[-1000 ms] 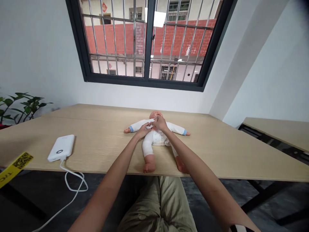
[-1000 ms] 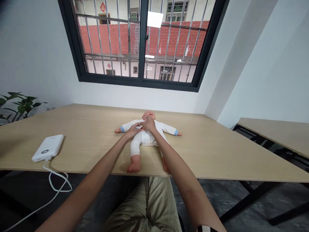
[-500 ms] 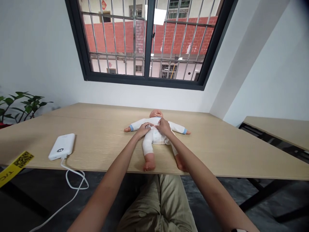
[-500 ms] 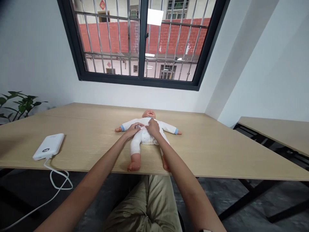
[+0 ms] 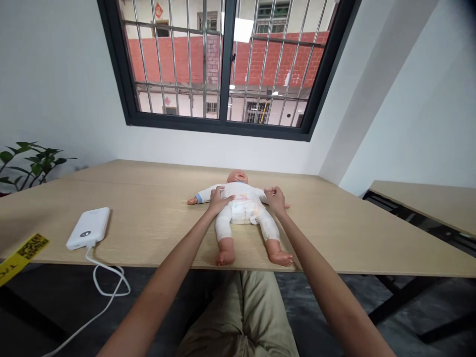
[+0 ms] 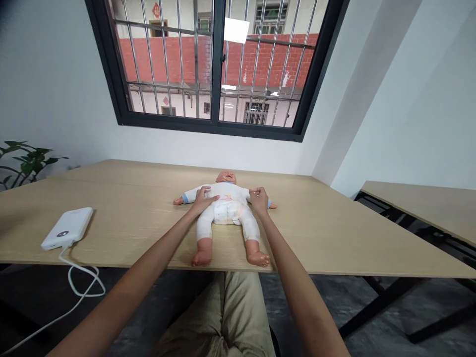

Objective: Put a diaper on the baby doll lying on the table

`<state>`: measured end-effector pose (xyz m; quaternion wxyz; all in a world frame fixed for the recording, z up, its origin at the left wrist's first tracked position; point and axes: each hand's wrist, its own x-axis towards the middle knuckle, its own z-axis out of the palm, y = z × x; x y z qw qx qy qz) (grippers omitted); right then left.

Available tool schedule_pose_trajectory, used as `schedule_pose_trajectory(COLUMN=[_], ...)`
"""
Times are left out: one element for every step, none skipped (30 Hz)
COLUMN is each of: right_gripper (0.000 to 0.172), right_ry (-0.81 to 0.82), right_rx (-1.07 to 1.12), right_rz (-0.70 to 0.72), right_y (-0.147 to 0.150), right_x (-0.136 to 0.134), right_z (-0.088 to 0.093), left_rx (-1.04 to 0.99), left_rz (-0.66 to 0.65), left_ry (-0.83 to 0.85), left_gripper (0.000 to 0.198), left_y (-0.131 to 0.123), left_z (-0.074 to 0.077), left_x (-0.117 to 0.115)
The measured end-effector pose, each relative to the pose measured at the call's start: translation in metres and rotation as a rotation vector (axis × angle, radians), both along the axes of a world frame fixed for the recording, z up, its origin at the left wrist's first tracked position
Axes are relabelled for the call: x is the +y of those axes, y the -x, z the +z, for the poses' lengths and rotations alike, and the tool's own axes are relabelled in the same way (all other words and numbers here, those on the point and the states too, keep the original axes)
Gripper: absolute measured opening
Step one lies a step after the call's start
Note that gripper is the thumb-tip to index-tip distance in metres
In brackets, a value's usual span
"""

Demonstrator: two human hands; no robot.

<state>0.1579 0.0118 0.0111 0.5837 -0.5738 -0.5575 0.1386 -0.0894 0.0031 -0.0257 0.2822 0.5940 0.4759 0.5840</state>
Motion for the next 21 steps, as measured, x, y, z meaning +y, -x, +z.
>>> schedule_pose_trajectory(right_gripper=[0.018, 0.017, 0.016, 0.017, 0.020, 0.023, 0.025, 0.025, 0.025, 0.024, 0.024, 0.025, 0.025, 0.025, 0.024, 0.023, 0.022, 0.021, 0.020, 0.019, 0.019], right_ry=[0.008, 0.012, 0.012, 0.011, 0.007, 0.004, 0.007, 0.014, 0.029, 0.047, 0.065, 0.081, 0.089, 0.093, 0.097, 0.103, 0.111, 0.119, 0.125, 0.129, 0.130], right_rx=[0.049, 0.089, 0.115, 0.120, 0.100, 0.060, 0.007, -0.050, -0.105, -0.150, -0.178, -0.193, -0.195, -0.187, -0.174, -0.161, -0.151, -0.144, -0.138, -0.135, -0.134], right_rz=[0.016, 0.059, 0.123, 0.205, 0.294, 0.379, 0.445, 0.489, 0.512, 0.525, 0.531, 0.536, 0.539, 0.542, 0.542, 0.538, 0.534, 0.530, 0.528, 0.529, 0.533], right_y=[-0.003, -0.005, -0.005, -0.004, -0.003, 0.000, 0.003, 0.006, 0.009, 0.012, 0.014, 0.015, 0.016, 0.017, 0.017, 0.017, 0.016, 0.016, 0.016, 0.016, 0.016], right_x=[0.000, -0.001, -0.002, -0.003, -0.004, -0.004, -0.005, -0.006, -0.006, -0.006, -0.006, -0.006, -0.006, -0.006, -0.007, -0.008, -0.009, -0.011, -0.012, -0.014, -0.015], right_z=[-0.005, -0.008, -0.011, -0.013, -0.014, -0.014, -0.014, -0.013, -0.013, -0.012, -0.012, -0.013, -0.013, -0.014, -0.015, -0.015, -0.015, -0.015, -0.015, -0.015, -0.014], left_rx=[0.046, 0.102, 0.162, 0.220, 0.266, 0.300, 0.320, 0.330, 0.329, 0.321, 0.307, 0.292, 0.277, 0.262, 0.248, 0.236, 0.225, 0.217, 0.210, 0.207, 0.210], left_rz=[0.021, 0.017, -0.004, -0.031, -0.059, -0.078, -0.085, -0.087, -0.089, -0.092, -0.091, -0.088, -0.085, -0.083, -0.089, -0.101, -0.118, -0.137, -0.150, -0.159, -0.165], left_ry=[-0.049, -0.110, -0.173, -0.224, -0.256, -0.271, -0.275, -0.270, -0.260, -0.246, -0.226, -0.201, -0.176, -0.153, -0.135, -0.121, -0.112, -0.104, -0.097, -0.090, -0.085], left_gripper=[0.051, 0.043, 0.034, 0.024, 0.016, 0.010, 0.008, 0.009, 0.009, 0.010, 0.010, 0.009, 0.008, 0.007, 0.007, 0.007, 0.007, 0.009, 0.011, 0.013, 0.015], left_y=[-0.002, -0.004, -0.006, -0.007, -0.008, -0.009, -0.009, -0.009, -0.008, -0.008, -0.008, -0.007, -0.007, -0.007, -0.007, -0.007, -0.007, -0.007, -0.007, -0.007, -0.008], left_z=[0.004, 0.007, 0.010, 0.013, 0.015, 0.016, 0.017, 0.017, 0.017, 0.016, 0.015, 0.014, 0.013, 0.012, 0.011, 0.010, 0.009, 0.008, 0.008, 0.008, 0.008], left_x=[-0.002, -0.004, -0.005, -0.007, -0.008, -0.008, -0.009, -0.009, -0.009, -0.009, -0.009, -0.009, -0.009, -0.008, -0.008, -0.008, -0.008, -0.008, -0.008, -0.008, -0.008])
